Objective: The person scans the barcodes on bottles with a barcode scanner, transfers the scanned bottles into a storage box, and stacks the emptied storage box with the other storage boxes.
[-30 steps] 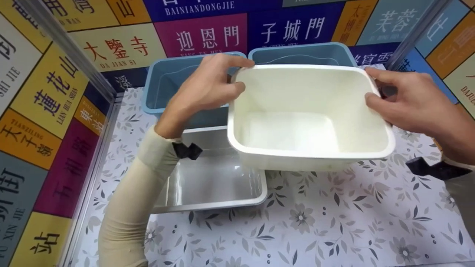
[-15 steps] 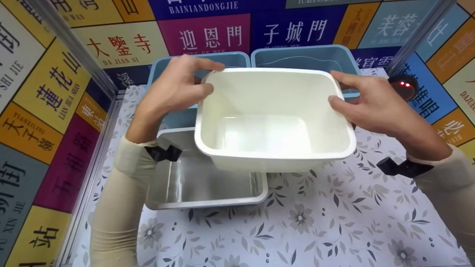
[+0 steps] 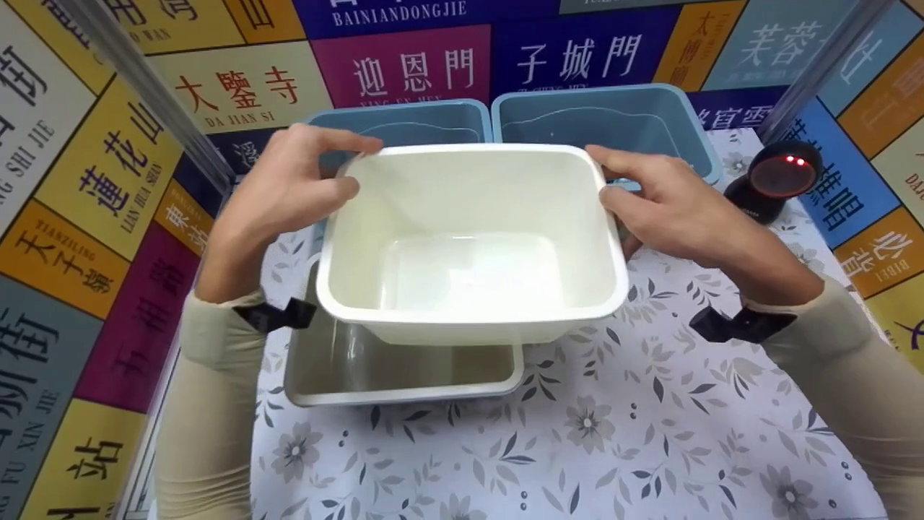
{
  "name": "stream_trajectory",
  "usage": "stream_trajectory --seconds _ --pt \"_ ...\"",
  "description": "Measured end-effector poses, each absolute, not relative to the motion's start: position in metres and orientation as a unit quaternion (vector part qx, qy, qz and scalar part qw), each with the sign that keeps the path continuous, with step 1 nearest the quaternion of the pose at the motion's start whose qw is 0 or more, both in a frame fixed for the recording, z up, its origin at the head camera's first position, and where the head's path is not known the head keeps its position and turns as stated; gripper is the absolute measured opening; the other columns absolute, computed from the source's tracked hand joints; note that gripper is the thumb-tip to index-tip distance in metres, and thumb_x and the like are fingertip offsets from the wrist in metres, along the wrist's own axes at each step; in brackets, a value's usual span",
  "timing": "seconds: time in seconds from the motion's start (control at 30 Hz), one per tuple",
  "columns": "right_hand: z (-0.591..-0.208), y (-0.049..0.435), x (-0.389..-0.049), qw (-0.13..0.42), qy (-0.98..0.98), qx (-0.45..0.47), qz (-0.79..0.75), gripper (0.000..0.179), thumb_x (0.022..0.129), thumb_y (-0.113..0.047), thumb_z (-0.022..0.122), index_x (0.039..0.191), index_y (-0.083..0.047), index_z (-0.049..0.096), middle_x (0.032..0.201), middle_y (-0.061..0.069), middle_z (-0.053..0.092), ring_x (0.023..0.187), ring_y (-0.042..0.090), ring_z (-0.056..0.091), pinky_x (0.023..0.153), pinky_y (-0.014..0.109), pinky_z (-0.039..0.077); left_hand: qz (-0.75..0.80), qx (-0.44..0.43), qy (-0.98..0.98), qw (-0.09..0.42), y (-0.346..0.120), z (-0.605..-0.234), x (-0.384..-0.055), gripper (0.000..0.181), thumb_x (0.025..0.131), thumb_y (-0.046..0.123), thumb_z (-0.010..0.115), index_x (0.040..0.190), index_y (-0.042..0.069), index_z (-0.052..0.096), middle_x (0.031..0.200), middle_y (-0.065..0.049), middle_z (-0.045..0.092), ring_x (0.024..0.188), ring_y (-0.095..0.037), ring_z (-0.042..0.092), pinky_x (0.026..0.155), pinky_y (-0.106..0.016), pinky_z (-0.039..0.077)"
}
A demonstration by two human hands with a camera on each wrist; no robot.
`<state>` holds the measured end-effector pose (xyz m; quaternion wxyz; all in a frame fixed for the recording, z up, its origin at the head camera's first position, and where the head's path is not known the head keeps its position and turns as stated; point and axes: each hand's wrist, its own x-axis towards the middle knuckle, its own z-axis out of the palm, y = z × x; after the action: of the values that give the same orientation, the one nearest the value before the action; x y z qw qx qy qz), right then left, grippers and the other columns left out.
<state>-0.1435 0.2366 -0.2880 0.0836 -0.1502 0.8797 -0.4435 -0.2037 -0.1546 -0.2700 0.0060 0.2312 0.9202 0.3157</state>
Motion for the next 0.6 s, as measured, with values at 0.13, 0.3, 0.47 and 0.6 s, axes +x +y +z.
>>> stream_trajectory --seconds 0.13,0.3,0.47,0.6 --pt "-0.291 0.228 -0.145 0.099 0.867 -0.154 -0.464 0.051 0.104 -0.023 0.047 0.154 -0.028 0.039 0.161 -0.003 0.038 0.097 0.026 0.073 0.059 0.041 0.061 0.317 0.214 0.924 0.01 -0.166 -0.276 -0.198 0.052 0.086 0.008 0.055 0.136 0.02 0.064 0.129 -0.003 0.068 0.069 -0.019 0.068 0.053 -0.024 0.053" --pt "-0.294 0.217 -0.147 0.114 0.84 -0.17 -0.503 0.048 0.104 -0.022 0.048 0.152 -0.028 0.043 0.151 0.0 0.048 0.108 0.032 0.07 0.058 0.045 0.06 0.338 0.196 0.92 0.022 -0.179 -0.28 -0.19 0.051 0.088 0.007 0.055 0.138 0.02 0.063 0.135 -0.005 0.064 0.086 -0.021 0.074 0.061 -0.023 0.058" --pt "-0.297 0.21 -0.148 0.134 0.821 -0.185 -0.524 0.05 0.105 -0.023 0.048 0.154 -0.025 0.039 0.152 0.004 0.046 0.108 0.034 0.07 0.058 0.047 0.06 0.349 0.177 0.92 0.028 -0.191 -0.279 -0.183 0.05 0.091 0.009 0.055 0.139 0.023 0.061 0.137 -0.004 0.063 0.095 -0.022 0.075 0.066 -0.025 0.06" --pt "-0.299 0.203 -0.149 0.154 0.806 -0.198 -0.536 0.051 0.105 -0.026 0.048 0.155 -0.023 0.036 0.151 0.005 0.045 0.111 0.035 0.068 0.061 0.047 0.061 0.353 0.162 0.921 0.037 -0.199 -0.281 -0.179 0.049 0.092 0.011 0.054 0.138 0.025 0.061 0.139 -0.002 0.062 0.1 -0.021 0.075 0.07 -0.026 0.061"
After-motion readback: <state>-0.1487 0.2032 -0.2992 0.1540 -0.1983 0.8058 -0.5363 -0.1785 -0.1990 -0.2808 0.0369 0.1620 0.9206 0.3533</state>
